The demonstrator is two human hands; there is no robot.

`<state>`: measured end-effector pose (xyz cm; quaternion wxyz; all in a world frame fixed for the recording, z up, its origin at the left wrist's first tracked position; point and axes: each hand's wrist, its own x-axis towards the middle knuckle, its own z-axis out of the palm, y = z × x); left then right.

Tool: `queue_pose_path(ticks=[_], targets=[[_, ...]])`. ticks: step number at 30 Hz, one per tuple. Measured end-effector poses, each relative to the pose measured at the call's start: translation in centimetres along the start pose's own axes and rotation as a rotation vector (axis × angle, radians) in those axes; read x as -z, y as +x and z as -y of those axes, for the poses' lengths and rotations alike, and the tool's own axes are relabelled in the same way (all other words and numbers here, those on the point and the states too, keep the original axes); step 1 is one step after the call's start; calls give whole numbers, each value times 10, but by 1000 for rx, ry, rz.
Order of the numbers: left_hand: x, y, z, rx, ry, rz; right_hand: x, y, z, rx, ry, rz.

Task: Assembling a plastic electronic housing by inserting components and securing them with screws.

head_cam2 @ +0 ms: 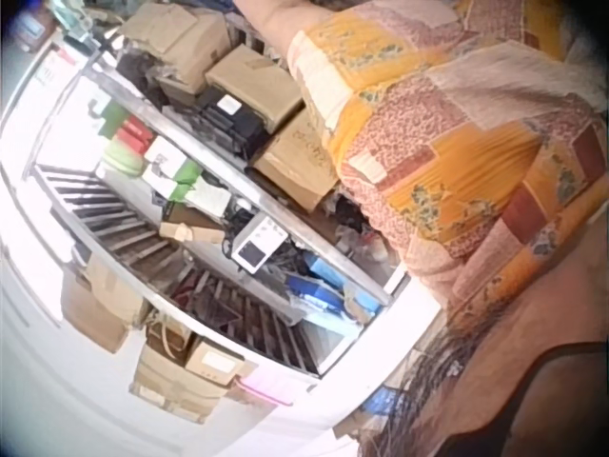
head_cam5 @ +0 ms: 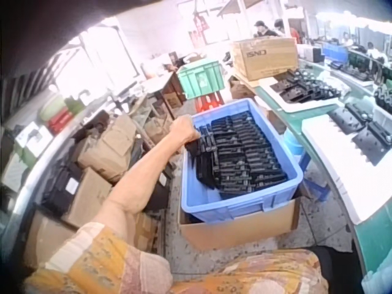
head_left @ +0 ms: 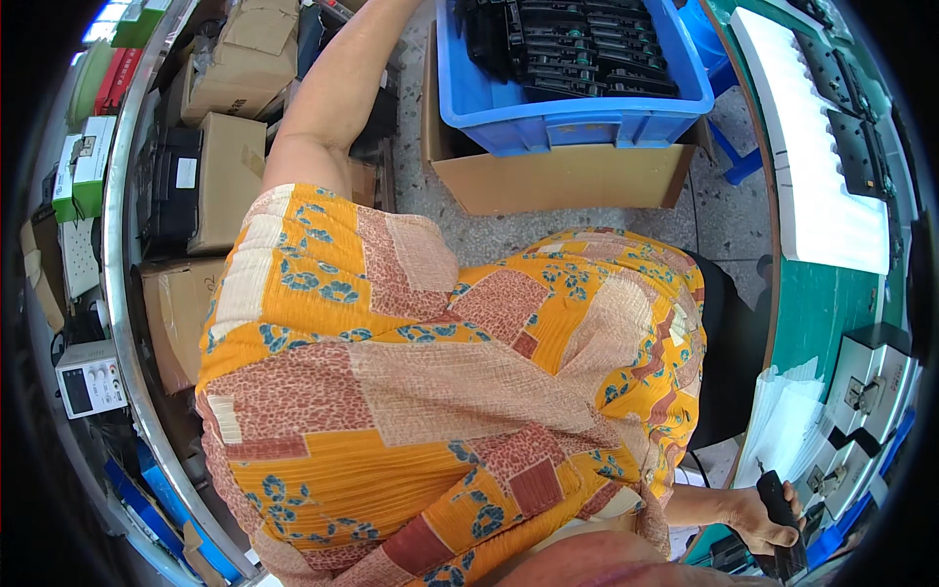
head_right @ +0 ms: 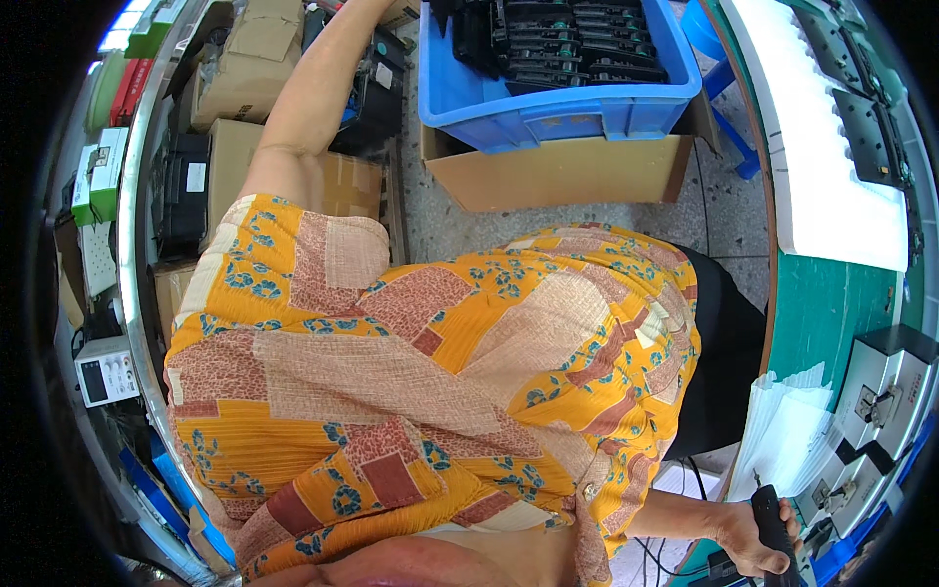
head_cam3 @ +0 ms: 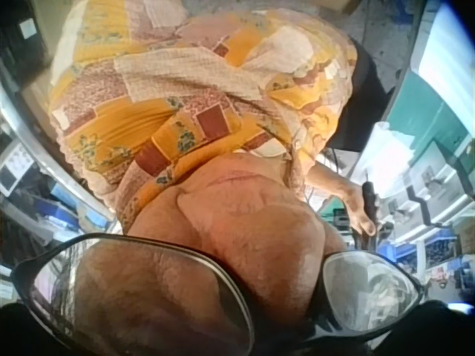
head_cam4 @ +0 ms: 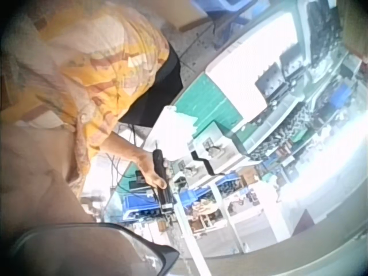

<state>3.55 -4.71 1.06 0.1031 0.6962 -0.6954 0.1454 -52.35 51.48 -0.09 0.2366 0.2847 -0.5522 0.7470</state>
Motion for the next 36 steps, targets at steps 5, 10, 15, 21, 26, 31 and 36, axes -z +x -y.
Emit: queue_pose_path(ticks=[5,10,15,21,26,31,36], targets=[[-15,15,-2,-20,24,-41,0,1,-2,-5,22,2],[-16,19,-8,-23,-73,-11,6,1,-2,1,21,11],[-11,9,-17,-172,-210,-84,-8,-6,13,5,-70,-125],[47,-61,-64,-159,-843,-181,-10,-17,11,23,-295,-63],[68,-102,-107,-190,-1049,-188,5,-17,33,436,-581,-165],[87,-159,-157,-241,-1264,-150,-36,-40,109,519,-333,88],[118,-213,-207,-327,-1404,55,-81,-39,94,-118,241,565]])
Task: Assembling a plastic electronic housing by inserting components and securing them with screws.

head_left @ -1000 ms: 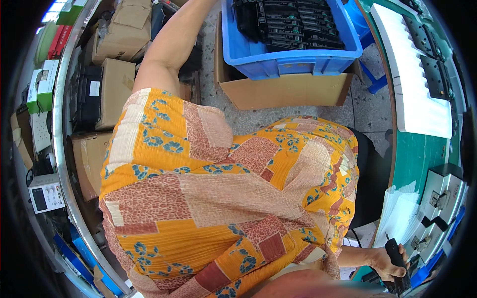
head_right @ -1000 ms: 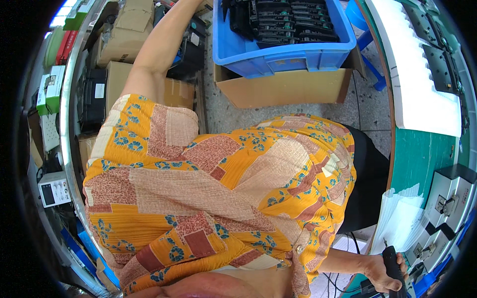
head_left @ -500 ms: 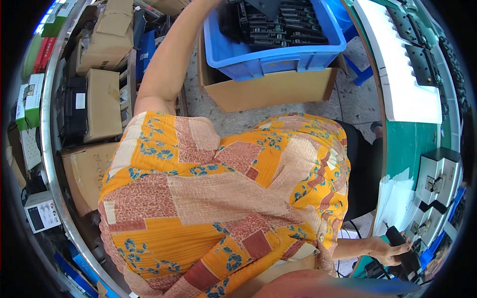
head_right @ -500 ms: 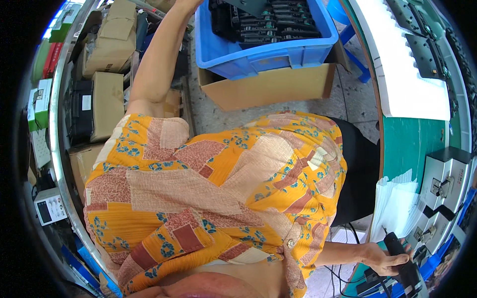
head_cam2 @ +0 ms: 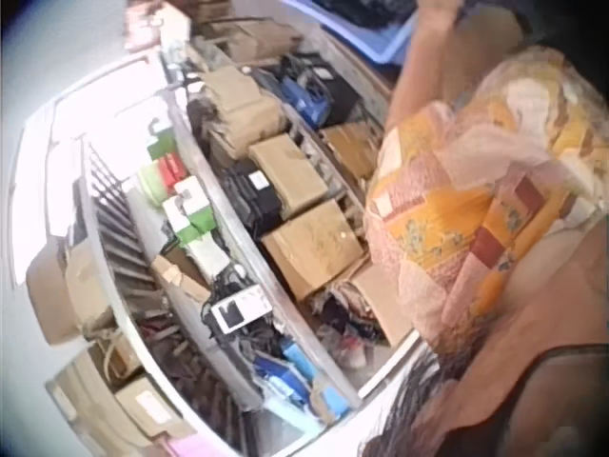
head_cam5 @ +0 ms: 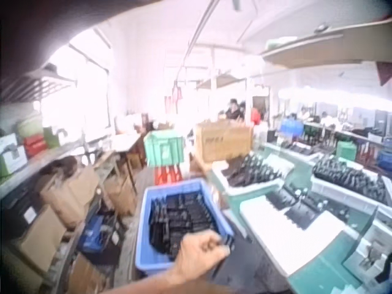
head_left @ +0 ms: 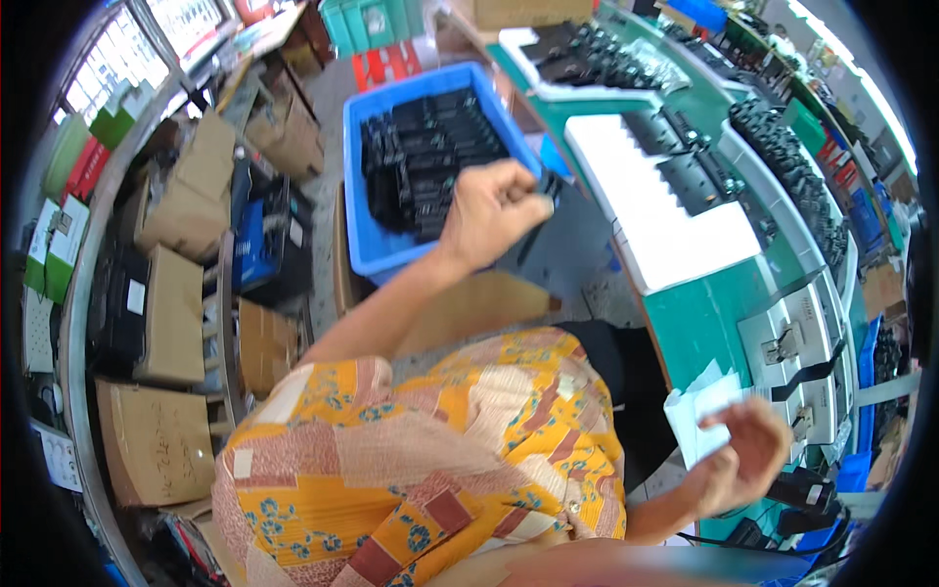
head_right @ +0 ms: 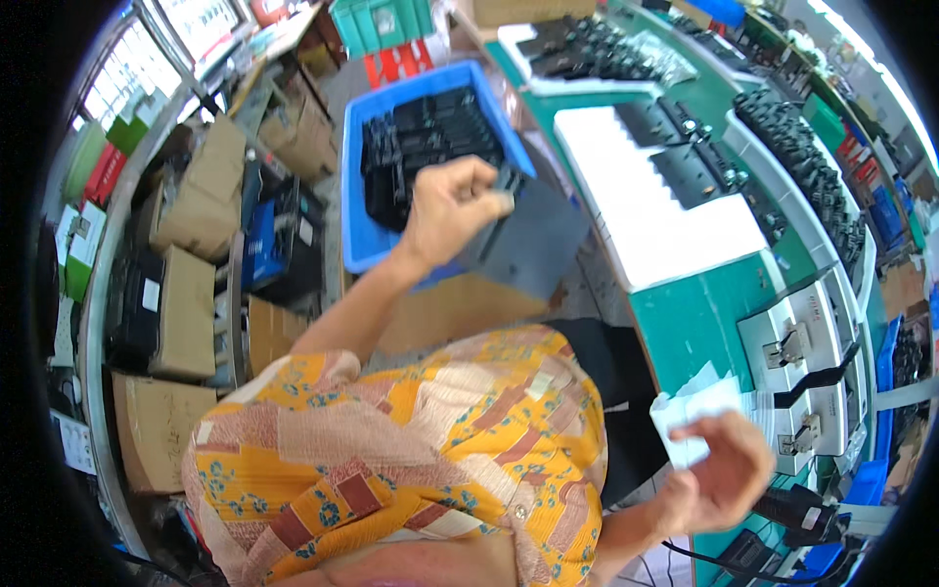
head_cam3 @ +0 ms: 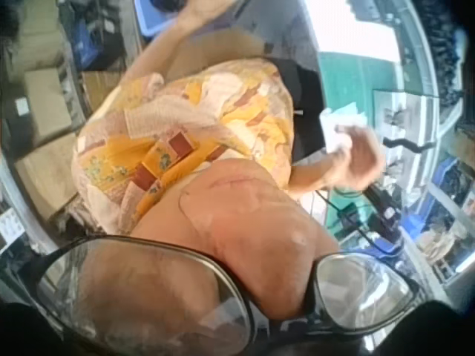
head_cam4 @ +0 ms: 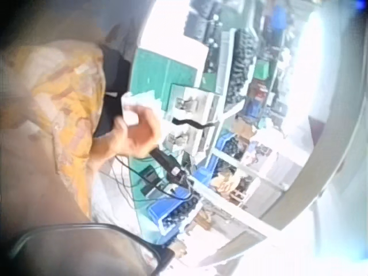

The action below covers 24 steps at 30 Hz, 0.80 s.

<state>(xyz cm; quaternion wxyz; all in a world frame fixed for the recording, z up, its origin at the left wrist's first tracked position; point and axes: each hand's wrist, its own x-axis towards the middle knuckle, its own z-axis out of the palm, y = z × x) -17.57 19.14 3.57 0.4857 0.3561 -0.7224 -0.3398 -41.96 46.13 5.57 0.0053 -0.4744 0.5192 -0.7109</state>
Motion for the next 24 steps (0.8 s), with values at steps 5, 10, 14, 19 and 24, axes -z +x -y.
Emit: queue_pose_path(ticks=[5,10,14,19,24], targets=[[-35,-30,-41,83,-132,84,-64,54,-22,148,-127,486],[-68,-57,-68,112,-60,94,-82,44,-38,79,-121,591],[-78,-79,-63,133,-57,76,-80,35,-57,-51,1,690],[-66,-89,-43,5,42,58,-90,25,-72,-369,189,827],[-15,-92,-16,-33,-64,154,-127,27,-62,-457,221,972]])
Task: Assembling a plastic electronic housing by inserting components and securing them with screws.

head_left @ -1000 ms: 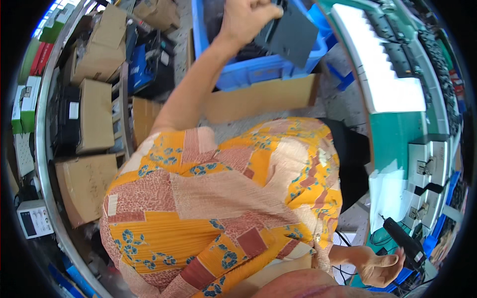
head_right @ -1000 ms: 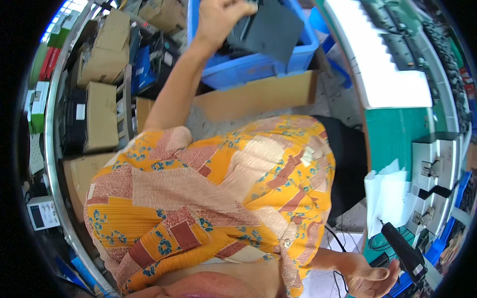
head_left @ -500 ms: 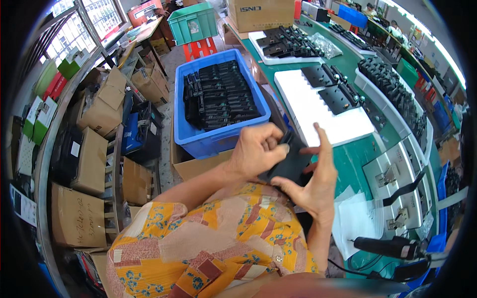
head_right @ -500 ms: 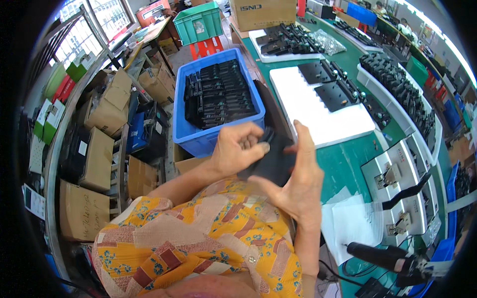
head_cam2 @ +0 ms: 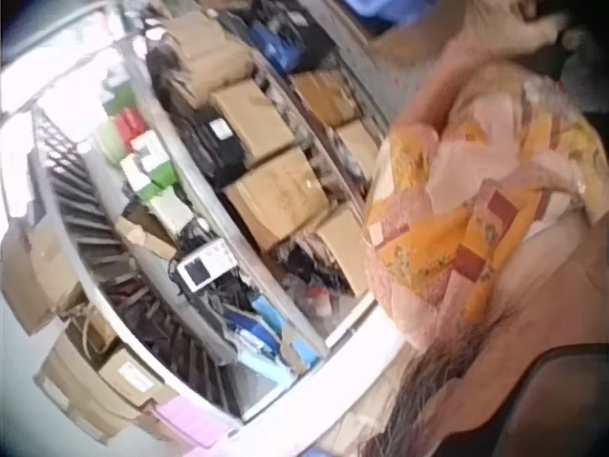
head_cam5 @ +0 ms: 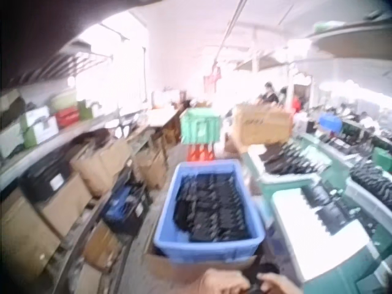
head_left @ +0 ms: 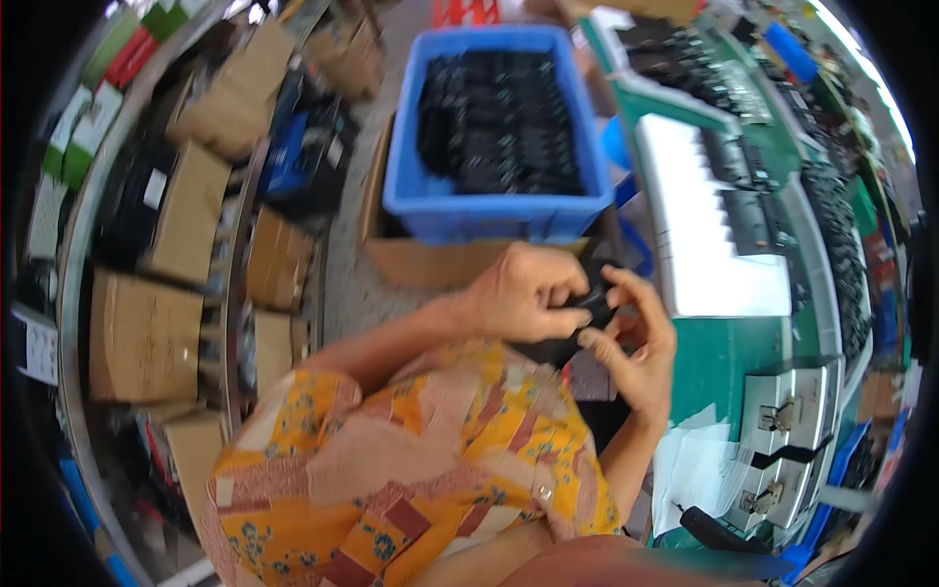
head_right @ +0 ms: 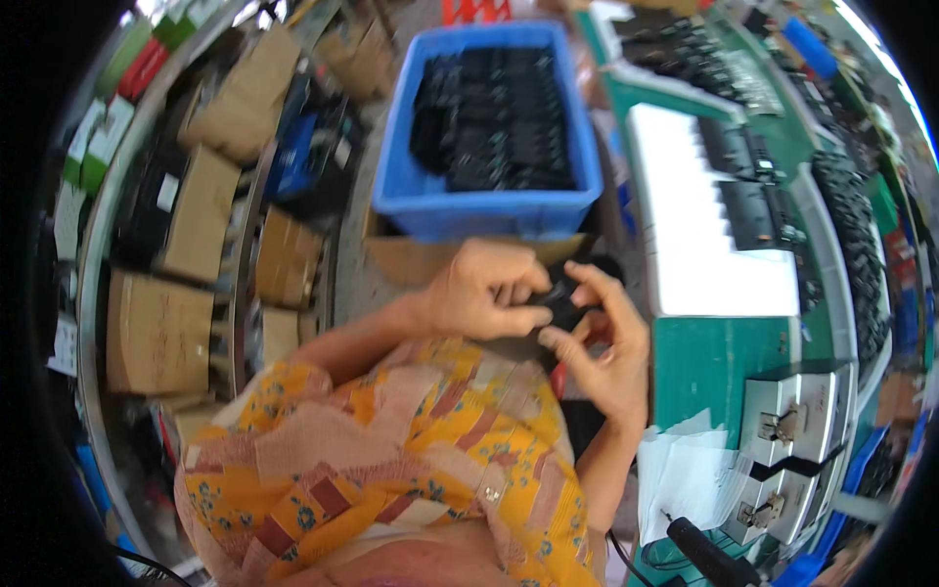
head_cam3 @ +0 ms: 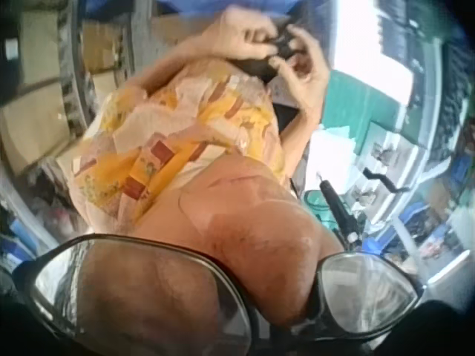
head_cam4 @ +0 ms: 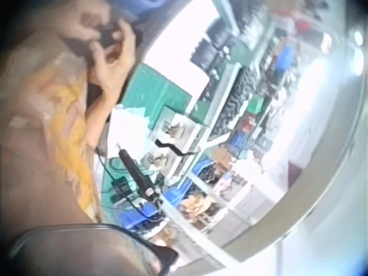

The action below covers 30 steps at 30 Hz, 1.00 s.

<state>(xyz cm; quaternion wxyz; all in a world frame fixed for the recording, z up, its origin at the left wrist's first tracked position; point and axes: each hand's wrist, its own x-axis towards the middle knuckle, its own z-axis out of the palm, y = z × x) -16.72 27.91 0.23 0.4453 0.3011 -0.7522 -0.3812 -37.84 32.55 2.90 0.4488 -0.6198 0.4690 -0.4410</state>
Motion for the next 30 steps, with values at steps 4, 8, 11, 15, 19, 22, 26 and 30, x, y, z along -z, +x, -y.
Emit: queue_pose_path(ticks=[4,8,11,15,19,22,26,30], targets=[[44,11,22,245,-226,160,-22,37,-4,-43,-65,82],[95,8,54,372,-339,175,-43,72,0,-148,-161,157],[106,11,93,488,36,-300,-47,91,-8,-171,-207,135],[133,17,151,483,509,-425,-40,118,-2,-194,-276,6],[146,45,187,767,711,-375,-36,152,0,-25,-118,-116],[154,60,205,919,804,-343,-41,178,3,78,-128,-179],[160,79,224,1033,960,-319,-42,210,-5,115,-112,-161],[166,85,232,1041,961,-308,-38,234,-27,108,-23,-134]])
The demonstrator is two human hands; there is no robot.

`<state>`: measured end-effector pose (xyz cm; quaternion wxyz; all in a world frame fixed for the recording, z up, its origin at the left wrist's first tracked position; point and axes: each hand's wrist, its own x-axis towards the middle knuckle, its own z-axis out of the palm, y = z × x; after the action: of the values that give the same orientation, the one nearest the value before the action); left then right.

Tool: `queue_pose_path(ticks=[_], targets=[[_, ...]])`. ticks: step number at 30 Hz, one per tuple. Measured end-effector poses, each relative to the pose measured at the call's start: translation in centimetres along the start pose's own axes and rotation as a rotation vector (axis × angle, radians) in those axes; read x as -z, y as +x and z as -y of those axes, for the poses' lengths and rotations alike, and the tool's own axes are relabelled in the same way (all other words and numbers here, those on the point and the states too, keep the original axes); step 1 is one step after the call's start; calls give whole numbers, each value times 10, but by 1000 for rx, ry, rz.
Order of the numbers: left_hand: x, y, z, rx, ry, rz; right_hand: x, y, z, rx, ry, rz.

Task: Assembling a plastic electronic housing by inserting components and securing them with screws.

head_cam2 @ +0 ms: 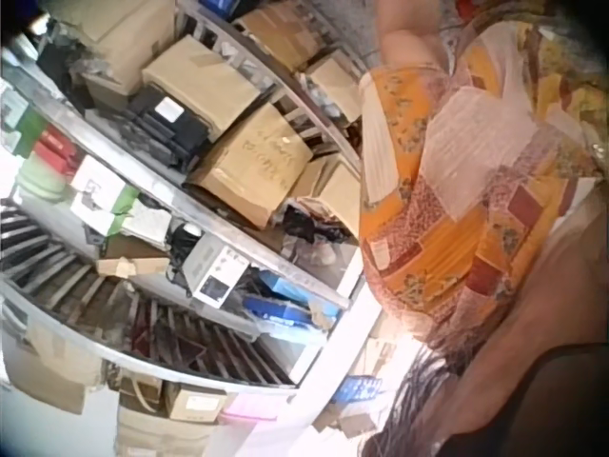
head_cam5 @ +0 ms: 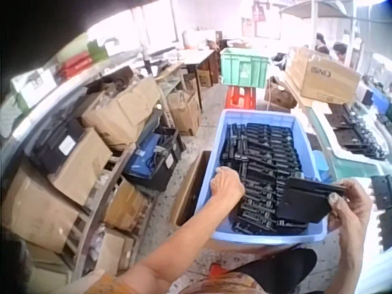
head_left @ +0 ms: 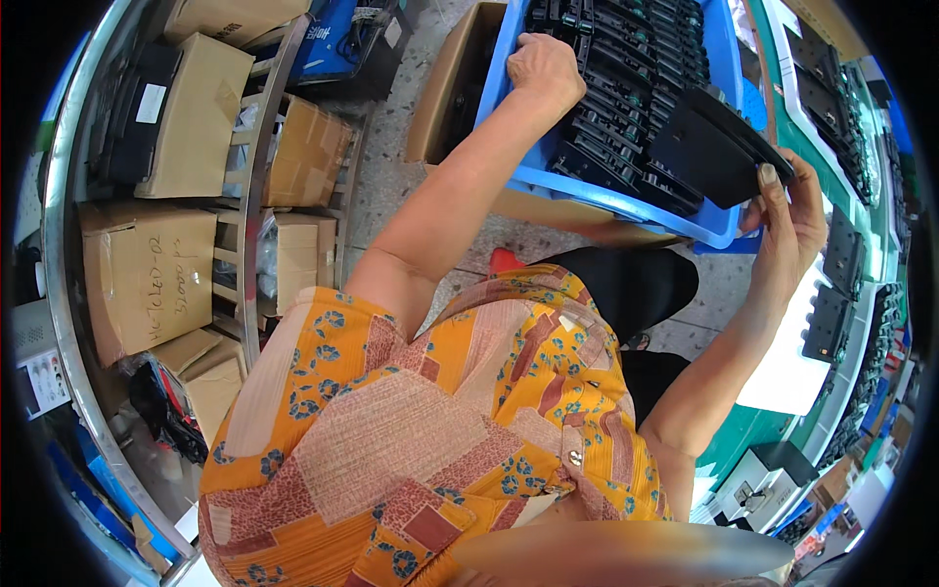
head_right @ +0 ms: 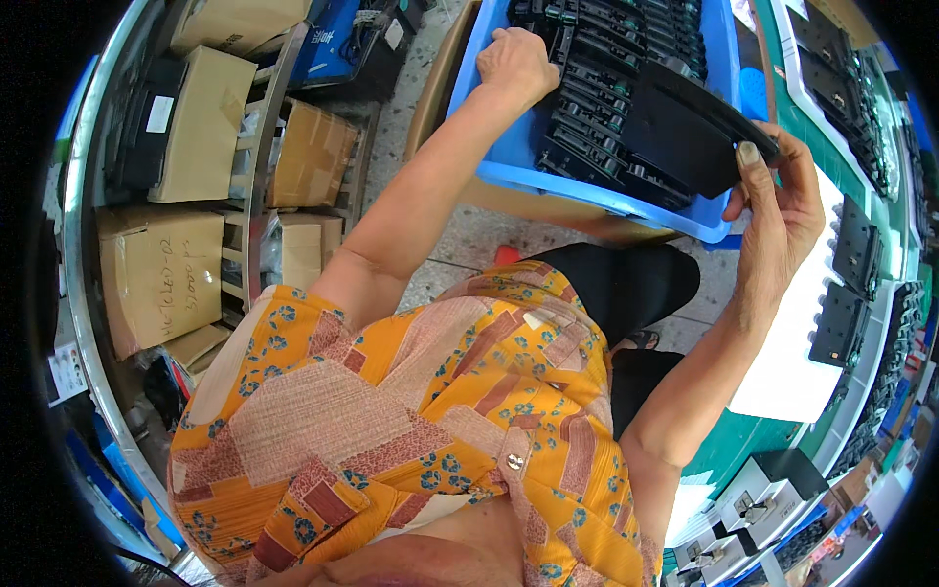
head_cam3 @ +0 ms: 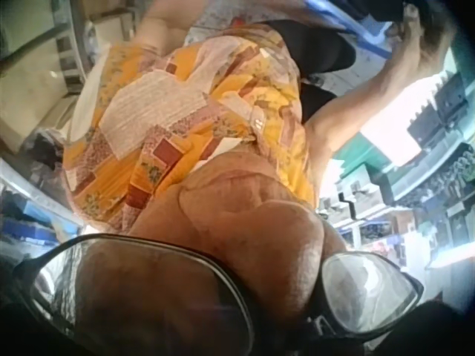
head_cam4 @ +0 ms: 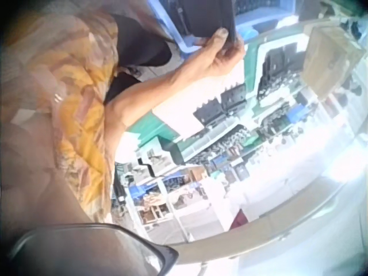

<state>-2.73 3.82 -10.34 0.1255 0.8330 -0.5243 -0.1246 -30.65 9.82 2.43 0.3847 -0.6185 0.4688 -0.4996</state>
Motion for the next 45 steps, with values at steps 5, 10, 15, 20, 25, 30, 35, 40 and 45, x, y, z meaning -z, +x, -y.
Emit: queue_pose_path(ticks=[5,10,15,20,25,30,35,40,45], targets=[[13,-2,5,-85,-46,6,-9,9,-22,-9,17,-37],[15,8,8,-95,-83,120,-15,13,-36,-13,27,11],[20,24,13,-179,-3,132,-17,13,-44,2,62,109],[8,48,24,-447,-145,-229,-23,9,-41,17,100,201],[116,-60,1,-799,-755,287,-47,12,-36,32,210,356],[117,-79,11,-948,-317,-30,-74,17,-36,47,286,407],[124,-91,18,-891,-375,-11,-90,15,-36,34,270,474],[126,-78,11,-855,-223,-207,-104,11,-20,60,307,410],[127,-16,26,-675,82,-466,-81,10,-43,37,277,199]])
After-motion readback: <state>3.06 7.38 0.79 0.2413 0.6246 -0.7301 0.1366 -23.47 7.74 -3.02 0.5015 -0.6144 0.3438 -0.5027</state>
